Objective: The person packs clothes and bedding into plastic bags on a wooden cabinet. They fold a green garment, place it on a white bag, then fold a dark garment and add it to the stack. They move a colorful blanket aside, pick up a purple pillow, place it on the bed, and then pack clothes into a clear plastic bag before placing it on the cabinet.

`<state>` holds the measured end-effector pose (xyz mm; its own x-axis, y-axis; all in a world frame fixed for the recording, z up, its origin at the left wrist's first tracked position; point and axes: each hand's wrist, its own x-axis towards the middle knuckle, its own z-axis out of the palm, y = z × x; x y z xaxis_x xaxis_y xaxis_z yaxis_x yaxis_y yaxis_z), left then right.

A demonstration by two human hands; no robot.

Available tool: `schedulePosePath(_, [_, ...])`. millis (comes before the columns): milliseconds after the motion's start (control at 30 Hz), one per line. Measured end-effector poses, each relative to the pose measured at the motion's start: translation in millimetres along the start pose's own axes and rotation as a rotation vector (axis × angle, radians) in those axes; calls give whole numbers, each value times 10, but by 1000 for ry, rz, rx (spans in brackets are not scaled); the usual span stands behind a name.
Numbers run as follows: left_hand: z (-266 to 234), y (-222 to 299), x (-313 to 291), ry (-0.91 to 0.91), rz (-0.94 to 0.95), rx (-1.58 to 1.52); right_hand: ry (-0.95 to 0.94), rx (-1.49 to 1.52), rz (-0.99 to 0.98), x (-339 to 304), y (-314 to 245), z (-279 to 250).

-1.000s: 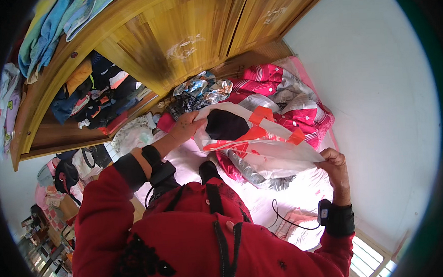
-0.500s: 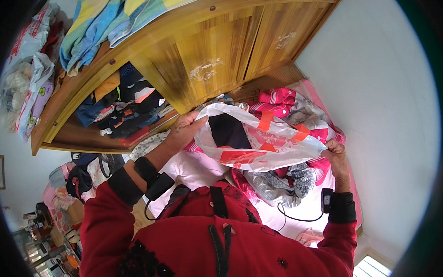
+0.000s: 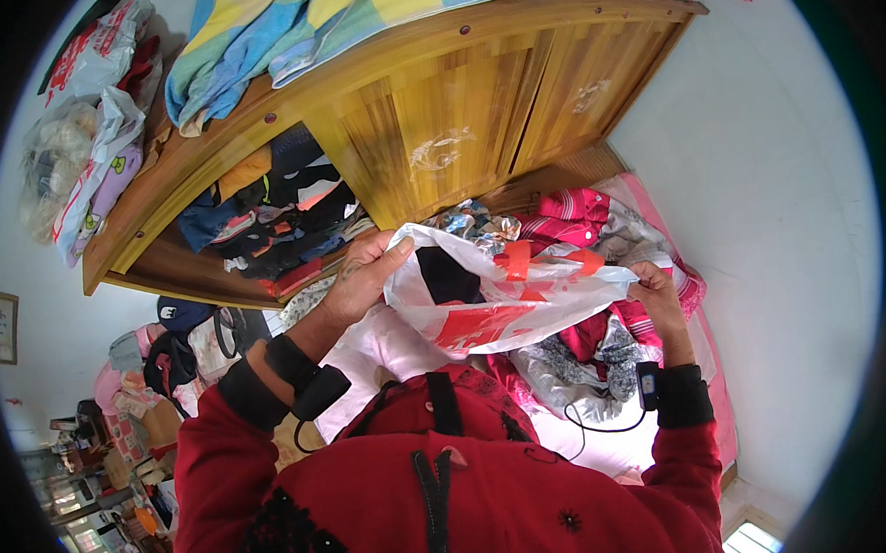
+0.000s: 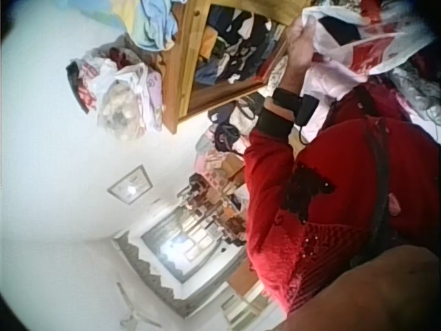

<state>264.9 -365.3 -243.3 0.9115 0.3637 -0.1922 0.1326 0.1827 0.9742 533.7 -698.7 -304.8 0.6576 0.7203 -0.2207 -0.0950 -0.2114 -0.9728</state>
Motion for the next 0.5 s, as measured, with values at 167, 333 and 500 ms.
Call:
schedulePosePath(167, [-163, 45, -181, 50, 60, -173, -76, -444, -54, 62, 25, 403])
schedulePosePath(333, [-343, 32, -360, 152, 81, -362, -160, -1245, -306, 31, -420, 1315])
schedulePosePath(500, [-540, 11, -588, 239, 69, -363, -302, -977, -695, 67, -720, 2510])
